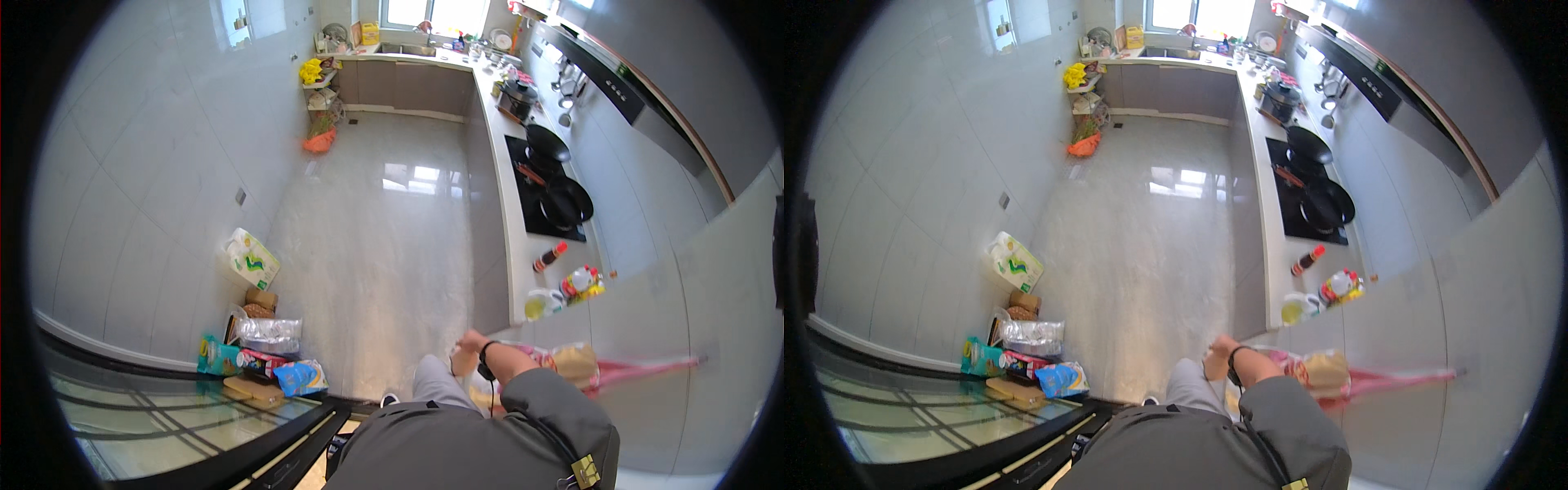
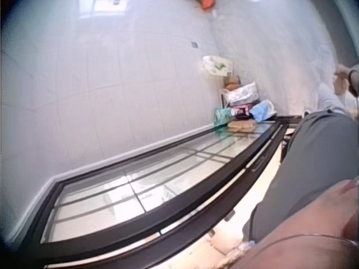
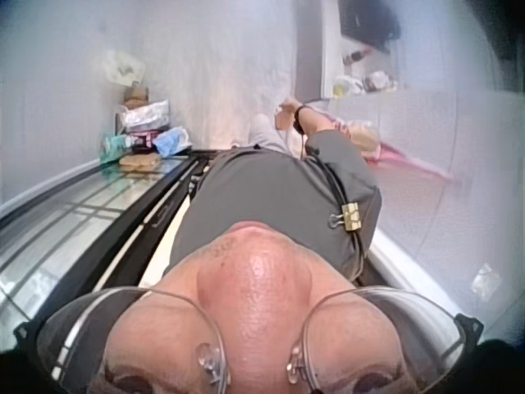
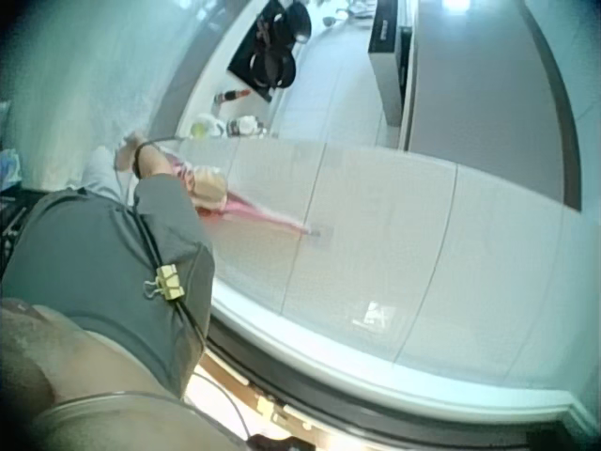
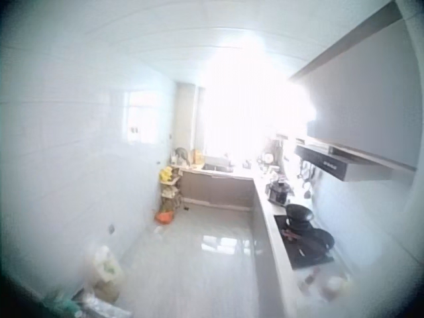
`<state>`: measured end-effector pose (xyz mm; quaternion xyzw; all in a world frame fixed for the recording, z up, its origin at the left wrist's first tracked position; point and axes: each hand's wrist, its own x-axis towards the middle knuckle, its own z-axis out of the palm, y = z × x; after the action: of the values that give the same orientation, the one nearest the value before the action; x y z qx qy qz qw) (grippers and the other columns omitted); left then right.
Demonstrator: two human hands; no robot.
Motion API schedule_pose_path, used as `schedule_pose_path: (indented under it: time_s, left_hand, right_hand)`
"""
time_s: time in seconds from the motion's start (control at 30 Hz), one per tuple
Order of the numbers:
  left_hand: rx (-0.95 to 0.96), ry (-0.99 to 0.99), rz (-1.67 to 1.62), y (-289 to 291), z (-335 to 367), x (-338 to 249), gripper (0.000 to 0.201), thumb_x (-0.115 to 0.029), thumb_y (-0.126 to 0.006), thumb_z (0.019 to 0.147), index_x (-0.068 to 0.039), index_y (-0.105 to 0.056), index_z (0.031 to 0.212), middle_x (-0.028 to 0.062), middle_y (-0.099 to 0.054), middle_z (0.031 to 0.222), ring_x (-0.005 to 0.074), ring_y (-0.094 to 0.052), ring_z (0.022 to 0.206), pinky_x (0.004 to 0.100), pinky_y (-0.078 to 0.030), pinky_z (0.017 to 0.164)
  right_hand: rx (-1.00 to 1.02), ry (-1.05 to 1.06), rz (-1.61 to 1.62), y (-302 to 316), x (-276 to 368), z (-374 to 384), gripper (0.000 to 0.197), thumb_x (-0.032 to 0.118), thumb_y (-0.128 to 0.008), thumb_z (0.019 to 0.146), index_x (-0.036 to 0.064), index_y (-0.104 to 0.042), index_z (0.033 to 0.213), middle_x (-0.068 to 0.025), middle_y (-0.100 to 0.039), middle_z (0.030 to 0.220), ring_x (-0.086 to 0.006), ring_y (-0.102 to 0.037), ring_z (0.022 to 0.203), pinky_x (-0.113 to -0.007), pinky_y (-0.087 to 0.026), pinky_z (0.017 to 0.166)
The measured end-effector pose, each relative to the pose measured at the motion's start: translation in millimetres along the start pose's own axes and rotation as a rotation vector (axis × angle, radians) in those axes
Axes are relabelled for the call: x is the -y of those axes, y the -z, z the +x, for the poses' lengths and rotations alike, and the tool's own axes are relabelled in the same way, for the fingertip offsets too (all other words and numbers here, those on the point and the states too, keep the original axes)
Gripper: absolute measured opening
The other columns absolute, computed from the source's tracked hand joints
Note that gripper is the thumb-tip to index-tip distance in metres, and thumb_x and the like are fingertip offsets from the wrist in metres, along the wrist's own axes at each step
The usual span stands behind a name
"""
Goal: The person wipes a table with a cloth, walks through a kitchen and living room, then uses a vacuum cleaner to clean the floor before removing the vacuum's dust bin and filter at a bathroom sink.
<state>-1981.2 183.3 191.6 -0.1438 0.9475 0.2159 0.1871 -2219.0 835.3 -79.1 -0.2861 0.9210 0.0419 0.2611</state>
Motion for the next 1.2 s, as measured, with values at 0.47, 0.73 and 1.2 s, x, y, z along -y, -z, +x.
schedule_pose_path:
  time_s: [0.47,0.73,1.2]
  left_hand:
    - [-0.045,0.316,0.056,41.2,230.3,-179.9,0.109,-0.025,-0.079,0.07,0.003,-0.016,0.154,0.0242,-0.049,0.124,0.0425,-0.05,0.117,0.0498,-0.046,0.097]
    - [-0.059,0.348,0.061,82.3,437.3,-271.1,0.114,-0.025,-0.082,0.066,0.004,-0.016,0.154,0.025,-0.048,0.126,0.043,-0.05,0.118,0.0495,-0.046,0.099]
    - [-0.07,-0.306,0.203,269.0,1023.6,-561.0,0.121,-0.022,-0.085,0.062,0.002,-0.011,0.155,0.0259,-0.047,0.127,0.0442,-0.049,0.118,0.0496,-0.045,0.101]
  right_hand:
    - [-0.313,-0.423,0.967,241.4,-168.7,233.3,0.028,0.029,-0.067,0.087,0.0013,-0.067,0.093,-0.0245,-0.07,0.095,-0.0429,-0.067,0.091,-0.049,-0.052,0.074]
    - [-0.325,-0.506,0.869,401.1,-355.8,307.7,0.028,0.027,-0.064,0.091,0.0015,-0.061,0.102,-0.0276,-0.068,0.102,-0.0459,-0.064,0.097,-0.052,-0.052,0.079]
    - [-0.19,-0.972,1.008,457.1,-534.7,416.4,0.035,0.031,-0.065,0.09,-0.0009,-0.066,0.103,-0.0272,-0.069,0.104,-0.0451,-0.065,0.102,-0.051,-0.052,0.086]
